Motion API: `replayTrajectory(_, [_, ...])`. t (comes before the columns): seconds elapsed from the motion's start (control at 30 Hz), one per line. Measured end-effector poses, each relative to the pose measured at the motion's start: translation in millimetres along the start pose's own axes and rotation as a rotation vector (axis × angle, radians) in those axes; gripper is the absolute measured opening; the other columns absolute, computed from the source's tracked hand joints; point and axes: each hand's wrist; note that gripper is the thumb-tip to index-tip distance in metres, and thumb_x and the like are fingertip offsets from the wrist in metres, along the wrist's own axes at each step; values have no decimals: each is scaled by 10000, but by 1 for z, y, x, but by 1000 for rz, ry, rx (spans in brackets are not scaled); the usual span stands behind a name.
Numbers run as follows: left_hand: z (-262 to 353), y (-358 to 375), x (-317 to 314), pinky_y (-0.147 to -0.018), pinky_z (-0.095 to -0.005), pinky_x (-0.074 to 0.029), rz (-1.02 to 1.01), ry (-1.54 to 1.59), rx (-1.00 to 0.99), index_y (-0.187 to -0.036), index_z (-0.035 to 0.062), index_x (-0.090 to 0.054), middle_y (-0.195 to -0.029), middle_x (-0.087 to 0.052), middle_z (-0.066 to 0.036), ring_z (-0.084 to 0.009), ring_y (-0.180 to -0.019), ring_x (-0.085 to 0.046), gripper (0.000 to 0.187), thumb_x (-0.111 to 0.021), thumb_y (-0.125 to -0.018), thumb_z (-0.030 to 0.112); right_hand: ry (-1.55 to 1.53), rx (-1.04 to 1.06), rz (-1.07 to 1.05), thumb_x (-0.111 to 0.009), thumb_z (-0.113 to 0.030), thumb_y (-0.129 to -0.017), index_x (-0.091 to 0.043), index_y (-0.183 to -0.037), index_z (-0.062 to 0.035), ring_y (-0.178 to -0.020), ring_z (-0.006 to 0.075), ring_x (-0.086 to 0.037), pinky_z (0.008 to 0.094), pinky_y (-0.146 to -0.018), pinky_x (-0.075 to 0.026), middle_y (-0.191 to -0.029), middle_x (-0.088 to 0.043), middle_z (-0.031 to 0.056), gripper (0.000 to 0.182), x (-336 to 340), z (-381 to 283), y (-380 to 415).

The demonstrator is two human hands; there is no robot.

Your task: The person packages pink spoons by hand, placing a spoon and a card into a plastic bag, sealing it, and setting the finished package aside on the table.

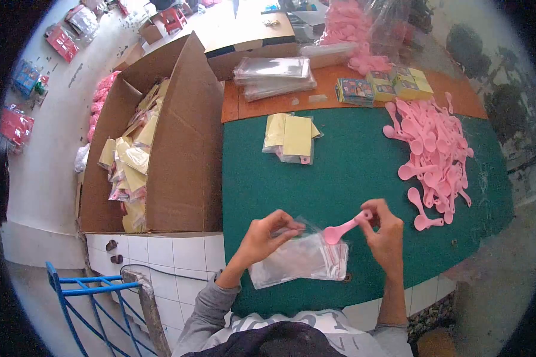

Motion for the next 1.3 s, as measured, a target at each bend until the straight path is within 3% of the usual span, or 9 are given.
replayTrajectory(0.07, [1,2,4,-762,-299,-518,-12,206,132,-989,15,-471,-897,-678,-137,-170,-887,-649,223,-633,-838,44,-45,-111,110,-651,-60,-810,-528,-943,-12,-633,74,-554,226,-551,-463,-723,-574,41,188,-6,-5,-2])
replayTrajectory(0.27, [8,3,6,-740,-260,-508,-20,357,158,-1005,30,-462,-866,-685,-114,-136,-848,-649,275,-663,-822,72,-321,97,258,-644,-63,-835,-516,-988,-10,-649,83,-580,215,-558,-483,-773,-602,59,207,-26,-15,1])
replayTrajectory(0.67, [20,-2,8,-795,-270,-511,0,321,209,-1110,8,-483,-984,-658,-125,-161,-926,-630,341,-660,-824,64,-242,112,72,-674,-63,-809,-523,-994,-4,-680,87,-601,223,-589,-500,-781,-623,69,246,-28,-31,-4])
replayTrajectory(0.87, [18,-9,-2,-833,-266,-483,-99,312,32,-1182,-42,-509,-1028,-630,-99,-136,-963,-586,357,-593,-889,144,-179,244,-68,-693,-72,-786,-513,-984,-17,-700,107,-626,250,-614,-510,-764,-634,79,273,-34,-37,-13])
replayTrajectory(0.97, [9,-14,7,-737,-251,-490,-186,210,125,-1081,-18,-616,-908,-653,-58,-104,-817,-594,306,-538,-922,232,-164,293,15,-695,-79,-784,-539,-929,-22,-650,131,-628,263,-600,-511,-755,-641,68,220,-32,-44,-21])
replayTrajectory(1.07, [15,-20,11,-674,-224,-469,-154,241,135,-1025,-34,-638,-866,-650,-36,-82,-762,-566,321,-517,-935,248,-71,316,-90,-658,-200,-832,-577,-891,-15,-756,169,-626,306,-656,-511,-879,-639,92,210,-30,-36,-26])
replayTrajectory(1.17, [33,-21,11,-633,-208,-453,-64,366,85,-1006,-35,-647,-842,-647,-30,-72,-719,-550,326,-507,-941,251,58,799,-279,-550,-378,-888,-621,-870,-17,-921,208,-582,334,-745,-487,-1047,-595,129,368,-34,-41,-41])
replayTrajectory(1.27, [40,-22,16,-643,-214,-488,-29,480,59,-1040,-40,-629,-876,-660,-84,-106,-760,-603,331,-478,-955,242,-341,701,-475,-441,-478,-913,-645,-913,-40,-1022,228,-521,326,-807,-457,-1176,-524,149,483,-34,-26,-77])
replayTrajectory(1.3, [40,-22,17,-653,-219,-504,-15,531,55,-1058,-43,-620,-896,-662,-101,-122,-784,-618,324,-472,-958,226,-347,570,-406,-440,-477,-913,-654,-900,-45,-981,227,-541,320,-796,-456,-1133,-550,147,482,-31,-17,-104])
Point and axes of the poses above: each hand's wrist, its own y-axis away from the middle knuckle, its own x-axis out of the back of the hand, z = x × y
